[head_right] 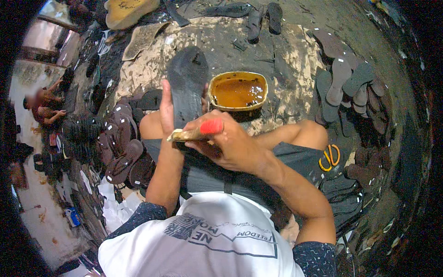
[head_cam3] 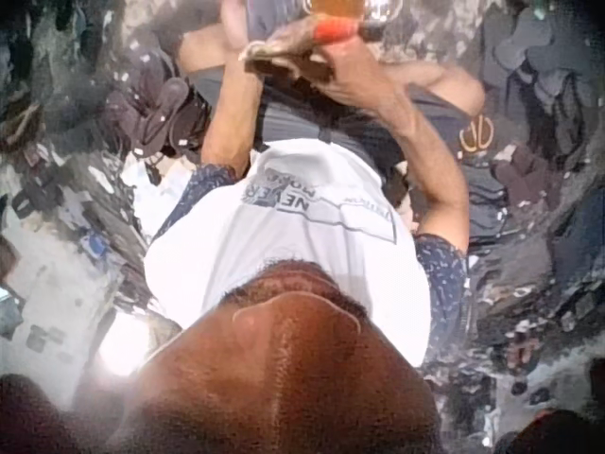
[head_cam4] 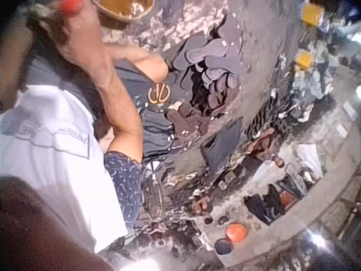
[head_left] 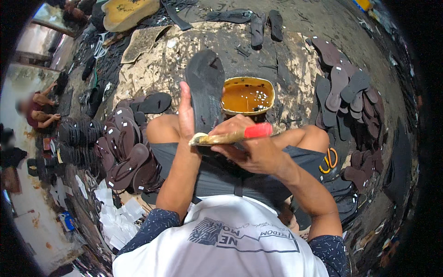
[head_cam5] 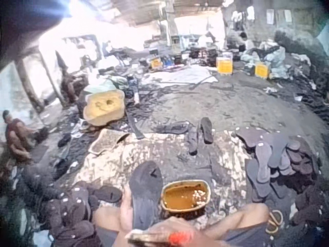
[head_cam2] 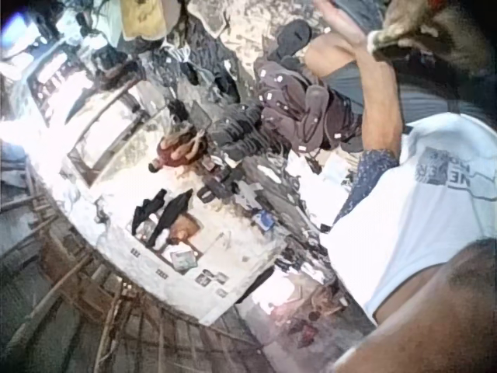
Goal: The person sits on the floor and assembles shoe parts by hand. They pick up insoles and soles, align them, and apply adhesive with a brush to bond the components together.
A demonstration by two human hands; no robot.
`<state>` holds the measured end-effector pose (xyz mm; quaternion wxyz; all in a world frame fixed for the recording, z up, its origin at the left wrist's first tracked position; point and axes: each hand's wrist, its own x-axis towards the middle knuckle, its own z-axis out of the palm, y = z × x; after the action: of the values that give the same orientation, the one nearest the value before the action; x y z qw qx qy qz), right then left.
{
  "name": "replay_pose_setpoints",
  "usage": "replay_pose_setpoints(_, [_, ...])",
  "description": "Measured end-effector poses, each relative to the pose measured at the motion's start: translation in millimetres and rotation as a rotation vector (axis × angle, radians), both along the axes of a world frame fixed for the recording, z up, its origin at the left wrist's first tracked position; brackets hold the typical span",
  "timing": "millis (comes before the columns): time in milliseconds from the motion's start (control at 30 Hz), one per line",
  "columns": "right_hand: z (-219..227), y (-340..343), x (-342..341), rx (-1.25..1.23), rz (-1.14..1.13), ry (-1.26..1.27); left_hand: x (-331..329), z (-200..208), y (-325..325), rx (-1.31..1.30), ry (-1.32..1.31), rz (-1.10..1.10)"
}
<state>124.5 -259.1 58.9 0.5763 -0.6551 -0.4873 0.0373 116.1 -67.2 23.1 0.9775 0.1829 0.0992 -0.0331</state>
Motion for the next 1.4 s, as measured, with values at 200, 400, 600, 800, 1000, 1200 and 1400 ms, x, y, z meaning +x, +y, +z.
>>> replay_pose_setpoints(200, [-8,-5,36,-0.066,-0.150,-0.096,2,7,-11,-0.143,-0.054,-0.283])
replay_pose_setpoints(400, [20,-102,-10,-0.073,-0.449,0.738,98,-73,-67,0.167,0.071,-0.316])
replay_pose_setpoints(600, [48,-136,-12,0.126,-0.847,0.492,275,-32,-136,0.373,0.485,-0.036])
replay_pose_setpoints(800, [-22,-186,7,0.306,-1.146,0.607,168,-3,-24,1.277,-0.319,0.057])
replay_pose_setpoints(1000, [-39,-129,53,-0.204,-0.988,0.605,-85,24,257,2.608,0.902,0.190])
replay_pose_setpoints(1200, [-61,-39,98,-0.620,-0.598,0.484,-207,3,257,2.326,0.832,0.052])
replay_pose_setpoints(1400, [-142,-11,118,-0.795,-0.494,-0.265,-124,95,163,2.442,0.091,0.813])
